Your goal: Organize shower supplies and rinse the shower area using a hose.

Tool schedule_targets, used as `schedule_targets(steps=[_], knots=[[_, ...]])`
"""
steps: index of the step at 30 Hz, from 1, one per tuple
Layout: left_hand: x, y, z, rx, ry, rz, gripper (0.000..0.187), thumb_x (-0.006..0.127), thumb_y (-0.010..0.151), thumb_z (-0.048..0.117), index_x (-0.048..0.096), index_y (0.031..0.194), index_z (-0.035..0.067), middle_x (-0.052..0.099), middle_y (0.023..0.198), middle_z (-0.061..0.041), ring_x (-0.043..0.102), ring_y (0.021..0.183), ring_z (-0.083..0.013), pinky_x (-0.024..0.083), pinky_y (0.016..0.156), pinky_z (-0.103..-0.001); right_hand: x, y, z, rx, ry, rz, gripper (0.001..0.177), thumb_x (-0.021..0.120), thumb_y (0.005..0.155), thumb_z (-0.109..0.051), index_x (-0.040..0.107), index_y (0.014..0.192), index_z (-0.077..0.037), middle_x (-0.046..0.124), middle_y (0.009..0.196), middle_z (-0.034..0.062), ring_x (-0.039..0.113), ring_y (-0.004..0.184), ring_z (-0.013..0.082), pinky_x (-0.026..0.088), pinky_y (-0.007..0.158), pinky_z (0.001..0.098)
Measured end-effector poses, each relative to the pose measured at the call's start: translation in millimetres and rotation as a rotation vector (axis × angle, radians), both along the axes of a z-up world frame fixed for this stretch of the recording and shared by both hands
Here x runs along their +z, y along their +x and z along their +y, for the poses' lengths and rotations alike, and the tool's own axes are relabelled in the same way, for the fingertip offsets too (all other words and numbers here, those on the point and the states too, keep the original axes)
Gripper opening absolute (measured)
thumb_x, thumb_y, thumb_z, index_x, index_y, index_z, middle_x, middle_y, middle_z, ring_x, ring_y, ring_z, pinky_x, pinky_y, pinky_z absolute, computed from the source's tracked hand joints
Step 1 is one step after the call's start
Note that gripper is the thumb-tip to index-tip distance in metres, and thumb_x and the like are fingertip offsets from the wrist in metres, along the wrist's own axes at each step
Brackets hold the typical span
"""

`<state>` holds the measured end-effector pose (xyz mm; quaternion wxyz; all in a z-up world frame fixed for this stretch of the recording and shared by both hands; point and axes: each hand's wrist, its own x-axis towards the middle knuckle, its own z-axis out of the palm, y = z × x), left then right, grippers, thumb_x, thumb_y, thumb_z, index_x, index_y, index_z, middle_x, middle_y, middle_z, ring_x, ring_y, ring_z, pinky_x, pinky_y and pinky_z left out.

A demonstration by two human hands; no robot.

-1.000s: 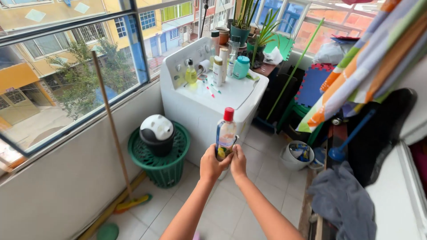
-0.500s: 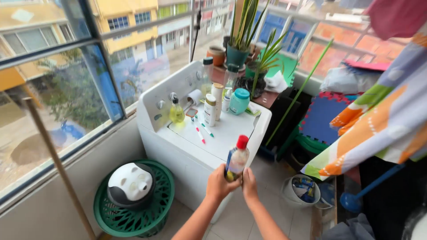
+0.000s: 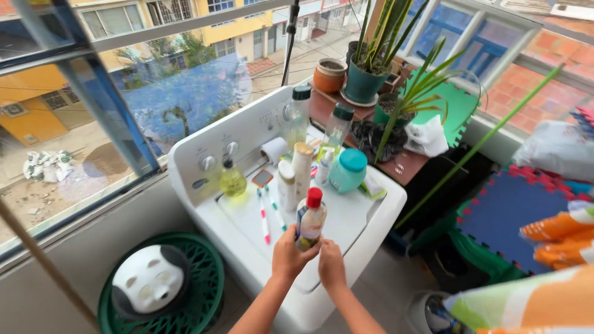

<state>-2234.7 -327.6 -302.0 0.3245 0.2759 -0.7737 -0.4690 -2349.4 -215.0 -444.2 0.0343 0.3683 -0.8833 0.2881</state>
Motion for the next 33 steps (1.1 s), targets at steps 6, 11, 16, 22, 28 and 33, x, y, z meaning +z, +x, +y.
schedule_targets(steps=[6, 11, 16, 22, 28, 33], knots=[[-17, -48, -11, 0.053, -0.05, 0.044, 0.051, 0.088, 0.069, 0.03, 0.065, 0.105, 0.002, 0.074, 0.092, -0.016, 0.073, 0.083, -0.0364, 0.057, 0.071, -0.042, 8, -28, -31, 0.239, -0.314, -0.146, 0.033, 0.047, 0.088, 0.015, 0.062, 0.114, 0.003, 0.062, 0.119, 0.016, 0.055, 0.107, 0.0373, 0.049, 0.093, 0.0429], [-53, -72, -17, 0.07, -0.003, 0.005, 0.062, 0.088, 0.073, 0.03, 0.06, 0.12, 0.001, 0.073, 0.104, -0.02, 0.069, 0.097, -0.0405, 0.056, 0.082, -0.044, -43, -47, -49, 0.082, -0.34, -0.203, 0.023, 0.061, 0.087, 0.006, 0.063, 0.108, -0.002, 0.063, 0.116, 0.0126, 0.06, 0.11, 0.0327, 0.052, 0.094, 0.0405], [-75, -83, -20, 0.045, -0.003, 0.005, 0.073, 0.086, 0.076, 0.03, 0.052, 0.133, 0.0, 0.067, 0.12, -0.023, 0.064, 0.109, -0.0432, 0.053, 0.088, -0.046, -19, -30, -56, -0.07, -0.411, -0.245, 0.047, 0.067, 0.086, 0.001, 0.056, 0.131, -0.005, 0.063, 0.121, 0.0113, 0.06, 0.116, 0.0311, 0.051, 0.097, 0.0399], [-55, -75, -18, 0.057, 0.15, -0.168, 0.069, 0.083, 0.079, 0.039, 0.053, 0.13, 0.004, 0.068, 0.121, -0.02, 0.065, 0.112, -0.0401, 0.054, 0.09, -0.045, -19, -28, -49, -0.092, -0.362, -0.343, 0.069, 0.071, 0.083, 0.002, 0.046, 0.146, -0.01, 0.055, 0.135, 0.0116, 0.055, 0.127, 0.0314, 0.048, 0.105, 0.0391], [-95, -71, -27, 0.065, 0.131, 0.085, 0.069, 0.09, 0.073, 0.026, 0.055, 0.128, 0.003, 0.069, 0.123, -0.019, 0.066, 0.116, -0.0368, 0.052, 0.095, -0.043, -25, -28, -47, -0.12, -0.374, -0.481, 0.078, 0.072, 0.081, 0.003, 0.04, 0.15, -0.012, 0.052, 0.137, 0.0131, 0.058, 0.124, 0.0283, 0.05, 0.106, 0.037], [-90, -48, -33, 0.043, 0.264, 0.083, 0.059, 0.089, 0.072, 0.02, 0.061, 0.121, 0.004, 0.075, 0.116, -0.014, 0.073, 0.112, -0.0296, 0.057, 0.097, -0.04, -15, -22, -39, -0.061, -0.359, -0.458, 0.083, 0.069, 0.074, 0.011, 0.04, 0.149, -0.01, 0.052, 0.139, 0.0129, 0.055, 0.13, 0.0284, 0.046, 0.11, 0.0376]])
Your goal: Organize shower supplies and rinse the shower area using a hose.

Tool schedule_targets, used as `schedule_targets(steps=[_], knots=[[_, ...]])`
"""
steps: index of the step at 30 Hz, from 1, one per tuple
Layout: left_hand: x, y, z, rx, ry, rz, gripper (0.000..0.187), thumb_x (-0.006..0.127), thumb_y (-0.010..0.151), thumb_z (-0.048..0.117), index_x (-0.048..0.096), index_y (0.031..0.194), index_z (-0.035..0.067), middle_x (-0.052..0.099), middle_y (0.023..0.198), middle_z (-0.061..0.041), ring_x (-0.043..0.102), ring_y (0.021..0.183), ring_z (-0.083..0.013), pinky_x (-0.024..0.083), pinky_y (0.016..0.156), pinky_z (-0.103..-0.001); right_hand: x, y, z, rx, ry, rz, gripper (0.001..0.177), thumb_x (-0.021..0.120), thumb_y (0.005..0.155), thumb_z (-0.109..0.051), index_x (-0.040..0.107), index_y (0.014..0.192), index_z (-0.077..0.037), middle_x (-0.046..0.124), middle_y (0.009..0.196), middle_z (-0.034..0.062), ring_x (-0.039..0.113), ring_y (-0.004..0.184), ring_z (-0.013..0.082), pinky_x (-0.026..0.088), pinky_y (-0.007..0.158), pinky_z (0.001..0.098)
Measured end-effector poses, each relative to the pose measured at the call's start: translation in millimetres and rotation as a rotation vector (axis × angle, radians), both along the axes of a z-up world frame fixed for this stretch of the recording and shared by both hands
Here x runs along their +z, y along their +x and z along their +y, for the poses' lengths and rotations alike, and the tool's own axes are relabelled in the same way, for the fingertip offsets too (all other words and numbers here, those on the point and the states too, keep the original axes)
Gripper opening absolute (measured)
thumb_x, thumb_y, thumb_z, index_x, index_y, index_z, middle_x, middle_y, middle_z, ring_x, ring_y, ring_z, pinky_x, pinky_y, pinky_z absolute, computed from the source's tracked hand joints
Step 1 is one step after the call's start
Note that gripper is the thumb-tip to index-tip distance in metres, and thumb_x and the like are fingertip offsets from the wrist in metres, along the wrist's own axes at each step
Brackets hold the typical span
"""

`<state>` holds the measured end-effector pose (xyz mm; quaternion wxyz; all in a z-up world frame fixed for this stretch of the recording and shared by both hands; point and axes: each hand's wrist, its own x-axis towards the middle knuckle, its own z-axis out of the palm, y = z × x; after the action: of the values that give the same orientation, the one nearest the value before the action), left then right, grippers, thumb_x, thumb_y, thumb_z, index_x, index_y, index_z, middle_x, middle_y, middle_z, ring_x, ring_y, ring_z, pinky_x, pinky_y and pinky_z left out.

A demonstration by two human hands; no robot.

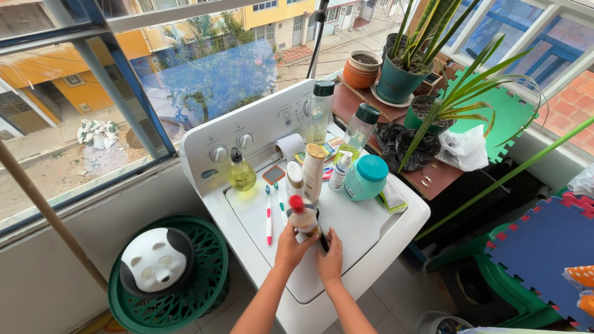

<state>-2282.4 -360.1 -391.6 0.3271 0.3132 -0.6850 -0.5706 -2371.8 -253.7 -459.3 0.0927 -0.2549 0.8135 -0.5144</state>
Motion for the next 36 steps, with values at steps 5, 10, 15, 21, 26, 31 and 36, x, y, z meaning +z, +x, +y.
schedule_targets(steps=[5, 10, 15, 21, 26, 31, 36], knots=[[9, 11, -1, -0.001, -0.084, -0.057, 0.058, 0.088, 0.074, 0.016, 0.06, 0.123, 0.005, 0.074, 0.117, -0.014, 0.071, 0.113, -0.0306, 0.054, 0.099, -0.039, 2, 0, 0, 0.024, 0.037, 0.021, 0.07, 0.067, 0.08, 0.008, 0.047, 0.145, -0.009, 0.053, 0.141, 0.0102, 0.056, 0.129, 0.0269, 0.047, 0.109, 0.0359], [6, -2, 6, -0.015, -0.106, -0.09, 0.072, 0.087, 0.07, 0.011, 0.053, 0.133, 0.007, 0.068, 0.124, -0.016, 0.068, 0.116, -0.0317, 0.055, 0.098, -0.039, -1, 4, 4, 0.042, 0.03, 0.044, 0.068, 0.065, 0.08, 0.008, 0.05, 0.144, -0.01, 0.058, 0.141, 0.0099, 0.057, 0.13, 0.0287, 0.047, 0.108, 0.0372], [-3, 3, 6, -0.062, -0.079, -0.122, 0.082, 0.085, 0.071, 0.006, 0.045, 0.143, 0.008, 0.064, 0.132, -0.017, 0.062, 0.125, -0.0337, 0.05, 0.104, -0.039, -2, 4, 8, 0.0, 0.082, -0.017, 0.068, 0.068, 0.081, 0.003, 0.05, 0.145, -0.012, 0.059, 0.142, 0.01, 0.058, 0.131, 0.0281, 0.048, 0.108, 0.0373], [-21, 29, 5, 0.144, -0.144, -0.059, 0.079, 0.071, 0.068, -0.007, 0.049, 0.143, 0.007, 0.062, 0.135, -0.02, 0.058, 0.127, -0.0379, 0.046, 0.105, -0.041, 21, 68, 22, -0.2, -0.16, -0.079, 0.053, 0.066, 0.081, -0.001, 0.053, 0.133, -0.003, 0.059, 0.121, 0.0109, 0.057, 0.103, 0.0249, 0.049, 0.093, 0.0371], [-33, 73, -15, 0.293, -0.235, -0.091, 0.066, 0.062, 0.073, -0.006, 0.058, 0.137, 0.008, 0.068, 0.13, -0.018, 0.064, 0.116, -0.0383, 0.05, 0.101, -0.041, -27, 146, -14, -0.049, -0.341, -0.228, 0.039, 0.063, 0.084, 0.0, 0.06, 0.123, -0.002, 0.054, 0.104, 0.0124, 0.049, 0.088, 0.0232, 0.047, 0.083, 0.0376], [17, 198, -27, 0.455, 0.087, -0.305, 0.063, 0.055, 0.08, -0.003, 0.059, 0.14, 0.014, 0.068, 0.128, -0.016, 0.069, 0.105, -0.037, 0.055, 0.097, -0.039, 53, 239, -64, 0.294, -0.372, -0.157, 0.029, 0.055, 0.088, 0.002, 0.063, 0.115, -0.002, 0.059, 0.106, 0.0102, 0.056, 0.093, 0.0214, 0.05, 0.088, 0.0343], [1, 366, -62, 0.862, -0.196, -0.187, 0.061, 0.063, 0.075, 0.001, 0.058, 0.135, 0.008, 0.064, 0.133, -0.019, 0.06, 0.124, -0.039, 0.047, 0.104, -0.044, 121, 346, -113, 0.782, -0.34, 0.069, 0.039, 0.058, 0.083, 0.005, 0.063, 0.12, -0.006, 0.061, 0.13, 0.0116, 0.059, 0.116, 0.0311, 0.048, 0.096, 0.04]])
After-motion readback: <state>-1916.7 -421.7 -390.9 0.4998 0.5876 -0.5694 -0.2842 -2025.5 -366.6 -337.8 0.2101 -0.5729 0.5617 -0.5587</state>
